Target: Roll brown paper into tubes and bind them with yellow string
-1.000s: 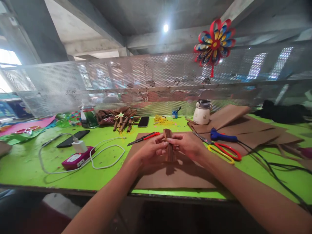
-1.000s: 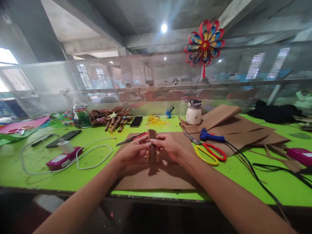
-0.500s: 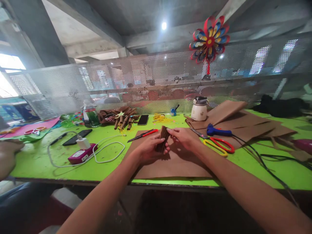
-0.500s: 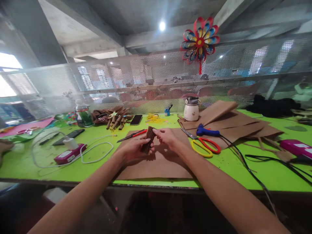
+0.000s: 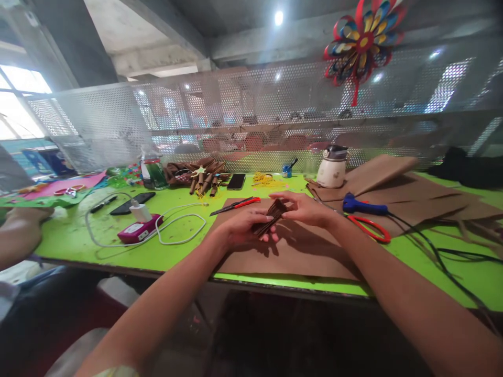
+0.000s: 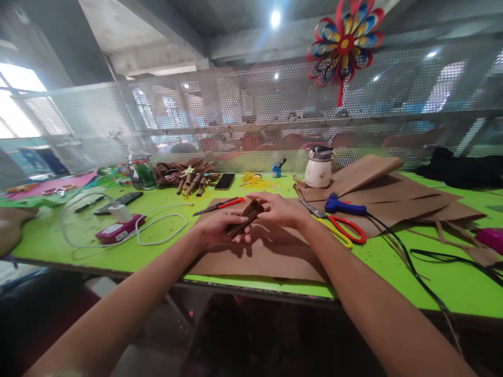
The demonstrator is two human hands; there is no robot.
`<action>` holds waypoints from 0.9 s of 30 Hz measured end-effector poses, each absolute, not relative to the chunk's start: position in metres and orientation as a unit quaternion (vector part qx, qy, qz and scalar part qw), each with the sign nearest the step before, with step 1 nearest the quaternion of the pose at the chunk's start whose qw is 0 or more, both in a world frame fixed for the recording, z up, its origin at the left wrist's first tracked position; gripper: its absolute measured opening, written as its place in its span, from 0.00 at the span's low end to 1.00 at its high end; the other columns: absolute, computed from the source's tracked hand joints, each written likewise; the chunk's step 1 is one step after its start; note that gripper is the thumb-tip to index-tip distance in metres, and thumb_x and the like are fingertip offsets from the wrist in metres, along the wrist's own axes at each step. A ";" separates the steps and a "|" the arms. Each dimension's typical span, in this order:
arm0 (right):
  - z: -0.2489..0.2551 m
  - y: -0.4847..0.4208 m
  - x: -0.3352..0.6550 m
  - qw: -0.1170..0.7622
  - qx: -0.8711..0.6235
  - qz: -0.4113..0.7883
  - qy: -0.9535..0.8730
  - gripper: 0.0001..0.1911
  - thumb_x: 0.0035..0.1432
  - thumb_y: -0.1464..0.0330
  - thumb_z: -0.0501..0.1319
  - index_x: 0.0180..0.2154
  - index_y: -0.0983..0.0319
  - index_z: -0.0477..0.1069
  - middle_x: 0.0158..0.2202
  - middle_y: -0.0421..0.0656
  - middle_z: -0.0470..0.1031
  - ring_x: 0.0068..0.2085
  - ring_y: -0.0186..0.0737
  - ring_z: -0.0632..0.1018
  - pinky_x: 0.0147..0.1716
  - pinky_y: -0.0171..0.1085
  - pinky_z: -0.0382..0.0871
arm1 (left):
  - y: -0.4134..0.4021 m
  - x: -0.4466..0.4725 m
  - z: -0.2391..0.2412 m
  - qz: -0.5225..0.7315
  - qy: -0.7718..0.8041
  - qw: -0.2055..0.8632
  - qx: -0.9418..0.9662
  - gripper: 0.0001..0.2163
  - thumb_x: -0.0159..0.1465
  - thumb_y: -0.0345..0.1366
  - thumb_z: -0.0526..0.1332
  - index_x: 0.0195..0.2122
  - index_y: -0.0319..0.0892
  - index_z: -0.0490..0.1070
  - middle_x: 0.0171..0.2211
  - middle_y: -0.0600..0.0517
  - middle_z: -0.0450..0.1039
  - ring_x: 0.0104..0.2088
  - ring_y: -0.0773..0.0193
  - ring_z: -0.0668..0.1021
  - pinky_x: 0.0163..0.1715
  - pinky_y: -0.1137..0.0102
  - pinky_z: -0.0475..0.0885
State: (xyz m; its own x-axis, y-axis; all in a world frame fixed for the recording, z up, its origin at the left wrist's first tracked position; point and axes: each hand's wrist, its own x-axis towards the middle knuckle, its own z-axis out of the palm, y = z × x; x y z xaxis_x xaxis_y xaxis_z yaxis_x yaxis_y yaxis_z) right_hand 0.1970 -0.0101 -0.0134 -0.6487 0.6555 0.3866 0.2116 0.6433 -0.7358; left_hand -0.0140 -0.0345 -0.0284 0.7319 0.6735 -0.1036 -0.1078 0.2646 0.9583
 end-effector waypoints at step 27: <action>-0.035 -0.014 0.179 0.340 -0.258 0.675 -0.602 0.15 0.51 0.61 0.65 0.35 0.65 0.68 0.28 0.46 0.77 0.21 0.31 0.74 0.21 0.31 0.67 | -0.031 -0.017 -0.027 0.509 0.286 0.597 0.550 0.14 0.55 0.36 0.66 0.43 0.39 0.72 0.39 0.47 0.72 0.38 0.64 0.73 0.35 0.72 0.65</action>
